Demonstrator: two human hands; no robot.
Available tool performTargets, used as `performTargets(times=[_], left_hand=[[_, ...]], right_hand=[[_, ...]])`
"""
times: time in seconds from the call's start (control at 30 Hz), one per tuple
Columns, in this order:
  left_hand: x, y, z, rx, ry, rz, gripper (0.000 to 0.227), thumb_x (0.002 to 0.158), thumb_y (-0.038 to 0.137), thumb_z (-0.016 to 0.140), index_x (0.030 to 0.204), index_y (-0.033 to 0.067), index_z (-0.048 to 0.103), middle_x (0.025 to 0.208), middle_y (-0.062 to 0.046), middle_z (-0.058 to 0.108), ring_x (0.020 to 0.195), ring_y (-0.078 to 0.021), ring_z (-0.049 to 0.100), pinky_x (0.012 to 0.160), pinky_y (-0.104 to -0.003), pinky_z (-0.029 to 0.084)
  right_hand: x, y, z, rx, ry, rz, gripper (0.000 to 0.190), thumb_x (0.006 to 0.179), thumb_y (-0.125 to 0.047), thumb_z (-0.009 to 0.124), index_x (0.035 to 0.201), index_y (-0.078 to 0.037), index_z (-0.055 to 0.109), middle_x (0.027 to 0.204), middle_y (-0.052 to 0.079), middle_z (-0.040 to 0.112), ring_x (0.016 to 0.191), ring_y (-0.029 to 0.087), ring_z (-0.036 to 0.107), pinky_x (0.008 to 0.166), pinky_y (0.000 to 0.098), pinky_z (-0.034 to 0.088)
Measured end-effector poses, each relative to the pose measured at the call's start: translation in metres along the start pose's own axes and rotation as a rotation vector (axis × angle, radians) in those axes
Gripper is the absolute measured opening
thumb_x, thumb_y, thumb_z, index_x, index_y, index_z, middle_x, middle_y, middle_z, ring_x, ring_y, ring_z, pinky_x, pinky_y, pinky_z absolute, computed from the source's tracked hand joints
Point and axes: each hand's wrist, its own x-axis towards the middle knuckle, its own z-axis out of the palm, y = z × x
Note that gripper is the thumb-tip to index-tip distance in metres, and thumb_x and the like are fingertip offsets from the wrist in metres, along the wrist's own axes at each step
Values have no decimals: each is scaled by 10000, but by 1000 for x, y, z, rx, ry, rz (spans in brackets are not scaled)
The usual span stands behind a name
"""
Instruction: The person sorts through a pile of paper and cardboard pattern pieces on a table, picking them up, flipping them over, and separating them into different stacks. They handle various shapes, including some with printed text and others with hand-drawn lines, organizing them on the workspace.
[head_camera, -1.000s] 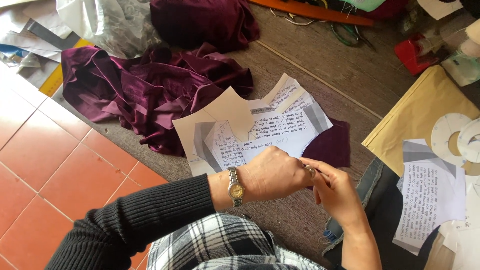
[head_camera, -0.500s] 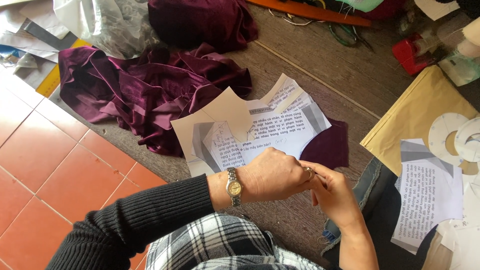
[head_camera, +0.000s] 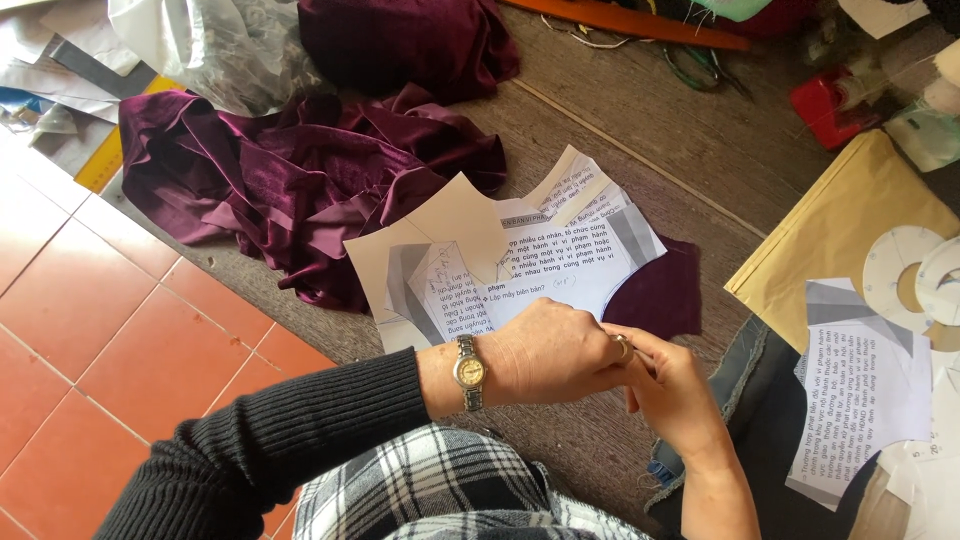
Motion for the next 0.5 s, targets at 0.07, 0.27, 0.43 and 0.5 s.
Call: performTargets(times=[0.07, 0.27, 0.43, 0.5], left_hand=[[-1, 0, -2, -50, -5, 2, 382, 952, 463, 411, 841, 209, 674, 646, -33, 664, 569, -271, 647, 458, -423, 498], [0, 1, -6, -152, -73, -20, 369, 924, 486, 426, 898, 246, 705, 675, -23, 679, 593, -260, 652, 492, -415, 510], [1, 2, -1, -6, -27, 22, 370, 959, 453, 417, 839, 216, 675, 647, -21, 670, 575, -270, 651, 475, -414, 500], [2, 1, 4, 25, -22, 27, 401, 963, 468, 409, 804, 199, 660, 644, -28, 669, 571, -294, 651, 476, -428, 501]], right_hand=[[1, 2, 1, 10, 1, -15, 479, 811, -18, 422, 1137, -144, 751, 412, 37, 471, 386, 102, 416, 405, 266, 344], [0, 0, 0, 55, -8, 43, 421, 815, -126, 506, 1159, -120, 749, 415, 25, 451, 413, 112, 423, 438, 283, 368], [3, 14, 0, 60, -18, 3, 379, 878, -225, 545, 1195, -108, 718, 417, 32, 482, 400, 112, 439, 419, 278, 358], [1, 7, -1, 45, -26, 16, 403, 878, -288, 539, 1196, -118, 720, 408, 33, 472, 391, 108, 427, 415, 277, 337]])
